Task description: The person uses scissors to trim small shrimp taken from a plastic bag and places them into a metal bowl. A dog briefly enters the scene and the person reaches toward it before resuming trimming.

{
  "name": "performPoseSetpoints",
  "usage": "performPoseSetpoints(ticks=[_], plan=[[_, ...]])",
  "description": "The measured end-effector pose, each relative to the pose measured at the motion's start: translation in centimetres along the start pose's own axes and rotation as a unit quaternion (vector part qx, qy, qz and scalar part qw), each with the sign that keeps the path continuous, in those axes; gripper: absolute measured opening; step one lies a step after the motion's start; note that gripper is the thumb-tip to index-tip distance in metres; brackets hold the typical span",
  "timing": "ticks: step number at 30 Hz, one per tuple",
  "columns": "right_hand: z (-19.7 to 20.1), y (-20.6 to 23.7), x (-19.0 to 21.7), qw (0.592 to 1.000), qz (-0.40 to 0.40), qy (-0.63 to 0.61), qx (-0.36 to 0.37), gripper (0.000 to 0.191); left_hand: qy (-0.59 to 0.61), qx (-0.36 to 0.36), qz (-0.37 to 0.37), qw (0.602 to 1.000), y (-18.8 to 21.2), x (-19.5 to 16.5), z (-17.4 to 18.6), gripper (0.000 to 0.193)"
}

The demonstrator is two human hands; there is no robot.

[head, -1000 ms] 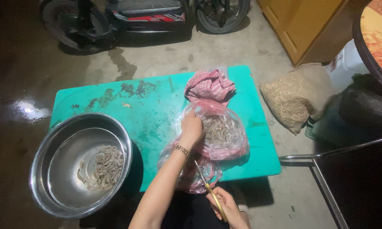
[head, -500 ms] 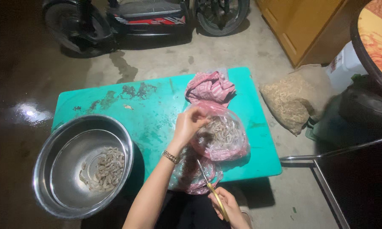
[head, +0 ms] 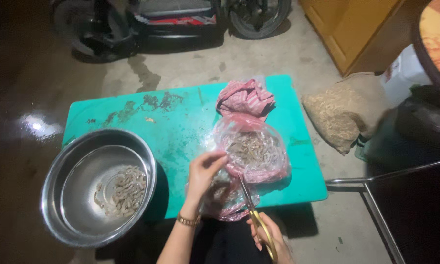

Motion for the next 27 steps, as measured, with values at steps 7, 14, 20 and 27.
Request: performPoseSetpoints(ticks=[7,14,20,27], plan=[[-3.7,-0.6,0.0,1.0,-0.012,-0.015,0.024,0.04,0.105,-0.045,0.125,0.986,6.9,6.8,2.6,0.013],[-3.5,-1.5,-2.4,0.998,-0.057,0.016,-0.006,0.026,0.144,-0.03,0.163,0.976,7.4,8.8,3.0,0.012],[-2.1,-1.4,-3.2,0.994,-0.086,0.044,-0.053,0.026,0.136,-0.042,0.144,0.979,6.6,9.4,3.4,0.015],[-2.0,-0.9,-2.2,0.997,-0.071,-0.016,-0.026,0.036,0.19,-0.057,0.118,0.973,5.9,8.9,4.1,0.026]])
Point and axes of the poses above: each hand's wrist, its own y-axis away from the middle knuckle, its own z-axis out of the back of the hand, x = y × z, the point moved 9 cm from there along -y, towards the middle knuckle, and after that the axes turned 11 degrees about z, right-handed, at the moved point
